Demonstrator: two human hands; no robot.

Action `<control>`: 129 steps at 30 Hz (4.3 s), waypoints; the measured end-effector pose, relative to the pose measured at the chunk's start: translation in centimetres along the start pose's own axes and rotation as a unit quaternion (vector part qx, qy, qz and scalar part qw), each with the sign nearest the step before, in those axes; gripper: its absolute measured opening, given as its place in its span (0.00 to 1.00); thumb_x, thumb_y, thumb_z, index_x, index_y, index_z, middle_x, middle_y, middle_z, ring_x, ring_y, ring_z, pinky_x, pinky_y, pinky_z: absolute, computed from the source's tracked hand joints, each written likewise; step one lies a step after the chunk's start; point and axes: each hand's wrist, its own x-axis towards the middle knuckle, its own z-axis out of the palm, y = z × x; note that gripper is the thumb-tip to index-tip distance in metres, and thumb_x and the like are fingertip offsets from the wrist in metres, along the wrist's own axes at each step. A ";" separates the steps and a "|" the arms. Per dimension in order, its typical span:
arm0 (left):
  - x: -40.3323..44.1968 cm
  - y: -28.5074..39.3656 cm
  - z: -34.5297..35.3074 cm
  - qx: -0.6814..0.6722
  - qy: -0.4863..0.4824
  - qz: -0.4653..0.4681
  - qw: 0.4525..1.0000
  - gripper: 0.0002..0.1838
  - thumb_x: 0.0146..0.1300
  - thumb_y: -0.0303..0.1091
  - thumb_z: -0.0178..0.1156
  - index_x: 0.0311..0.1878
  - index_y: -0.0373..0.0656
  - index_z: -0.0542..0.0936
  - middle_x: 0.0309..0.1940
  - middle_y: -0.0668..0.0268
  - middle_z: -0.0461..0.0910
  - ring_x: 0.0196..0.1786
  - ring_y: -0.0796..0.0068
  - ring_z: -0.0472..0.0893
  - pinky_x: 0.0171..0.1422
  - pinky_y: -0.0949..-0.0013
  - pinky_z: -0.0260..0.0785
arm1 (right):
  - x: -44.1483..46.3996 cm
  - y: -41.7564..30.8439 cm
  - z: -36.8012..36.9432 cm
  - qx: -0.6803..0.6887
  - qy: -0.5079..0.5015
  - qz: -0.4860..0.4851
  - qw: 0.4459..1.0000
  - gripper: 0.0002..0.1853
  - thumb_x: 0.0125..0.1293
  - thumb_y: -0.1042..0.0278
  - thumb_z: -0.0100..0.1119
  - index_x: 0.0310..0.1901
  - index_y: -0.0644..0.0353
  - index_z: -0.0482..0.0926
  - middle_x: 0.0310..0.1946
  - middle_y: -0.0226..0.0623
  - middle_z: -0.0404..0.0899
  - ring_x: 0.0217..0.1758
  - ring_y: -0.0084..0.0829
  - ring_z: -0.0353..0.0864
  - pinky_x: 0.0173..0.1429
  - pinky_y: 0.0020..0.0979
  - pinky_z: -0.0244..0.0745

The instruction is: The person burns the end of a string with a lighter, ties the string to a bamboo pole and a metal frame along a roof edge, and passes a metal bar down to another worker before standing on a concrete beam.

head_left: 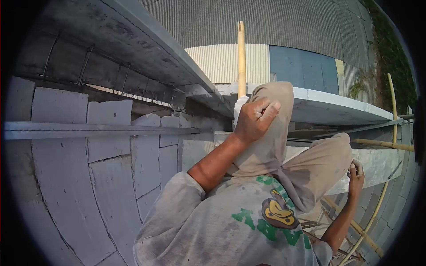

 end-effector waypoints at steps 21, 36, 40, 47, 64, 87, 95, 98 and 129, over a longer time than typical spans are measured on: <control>1.8 0.2 1.6 0.195 0.070 -0.078 0.975 0.20 0.69 0.42 0.49 0.30 0.34 0.77 0.18 0.69 0.72 0.18 0.85 0.65 0.24 0.78 0.56 | 7.8 -10.1 7.7 -0.004 -0.123 -0.181 0.976 0.16 0.61 0.61 0.58 0.44 0.66 0.76 0.40 0.48 0.77 0.45 0.45 0.77 0.51 0.34 0.71; 10.6 3.4 1.1 0.343 -0.202 -0.122 0.909 0.25 0.67 0.53 0.50 0.31 0.36 0.77 0.24 0.55 0.77 0.28 0.56 0.76 0.35 0.58 0.66 | -2.6 -13.7 -1.6 -0.171 -0.117 0.068 0.976 0.27 0.65 0.48 0.49 0.55 0.64 0.73 0.52 0.52 0.74 0.57 0.46 0.73 0.60 0.40 0.68; 10.5 6.6 -0.8 0.386 -0.326 -0.141 0.852 0.24 0.65 0.53 0.52 0.32 0.37 0.78 0.26 0.51 0.79 0.32 0.47 0.78 0.37 0.53 0.67 | -9.0 -13.4 -8.4 -0.138 -0.108 0.206 0.963 0.29 0.64 0.48 0.51 0.57 0.64 0.72 0.53 0.52 0.75 0.57 0.47 0.73 0.60 0.41 0.69; 11.8 17.1 0.7 0.565 -0.364 -0.164 0.723 0.25 0.61 0.53 0.52 0.39 0.36 0.80 0.38 0.45 0.80 0.43 0.43 0.80 0.48 0.50 0.71 | -17.6 -9.2 -15.2 -0.099 0.024 0.341 0.935 0.24 0.61 0.48 0.53 0.45 0.63 0.78 0.43 0.52 0.80 0.50 0.50 0.78 0.55 0.45 0.71; 17.2 30.8 10.2 0.398 -0.756 -0.207 0.477 0.21 0.58 0.44 0.52 0.50 0.42 0.79 0.43 0.48 0.81 0.44 0.54 0.83 0.43 0.54 0.76 | -30.9 -6.1 -22.3 0.021 0.151 0.441 0.884 0.21 0.57 0.49 0.56 0.38 0.61 0.83 0.35 0.49 0.82 0.44 0.46 0.82 0.49 0.42 0.74; 17.4 28.3 36.0 0.335 -0.783 0.121 0.510 0.23 0.57 0.42 0.52 0.46 0.30 0.78 0.48 0.38 0.76 0.54 0.41 0.75 0.59 0.60 0.68 | -26.5 0.1 -28.7 0.097 0.229 0.464 0.850 0.17 0.55 0.55 0.60 0.34 0.64 0.82 0.23 0.37 0.81 0.25 0.29 0.80 0.31 0.31 0.73; 20.5 29.0 41.3 0.118 -0.725 -0.159 0.659 0.19 0.57 0.39 0.52 0.44 0.33 0.81 0.44 0.47 0.81 0.49 0.55 0.80 0.53 0.63 0.71 | -22.3 1.2 -34.9 0.143 0.270 0.478 0.824 0.15 0.56 0.58 0.61 0.34 0.64 0.83 0.23 0.36 0.81 0.24 0.27 0.79 0.30 0.30 0.72; 21.1 27.1 42.1 0.153 -0.688 -0.288 0.648 0.15 0.59 0.34 0.57 0.43 0.33 0.82 0.39 0.60 0.84 0.41 0.72 0.81 0.47 0.70 0.73 | -21.5 0.0 -34.8 0.153 0.230 0.487 0.828 0.15 0.56 0.57 0.61 0.34 0.63 0.83 0.23 0.37 0.81 0.24 0.28 0.79 0.31 0.31 0.72; 27.3 53.3 78.4 0.088 -0.746 -0.180 0.635 0.15 0.62 0.42 0.61 0.43 0.40 0.81 0.34 0.69 0.80 0.43 0.77 0.77 0.50 0.70 0.68 | -4.8 12.6 -59.0 0.225 0.195 0.479 0.826 0.16 0.58 0.58 0.58 0.34 0.66 0.80 0.21 0.37 0.80 0.23 0.29 0.80 0.27 0.31 0.73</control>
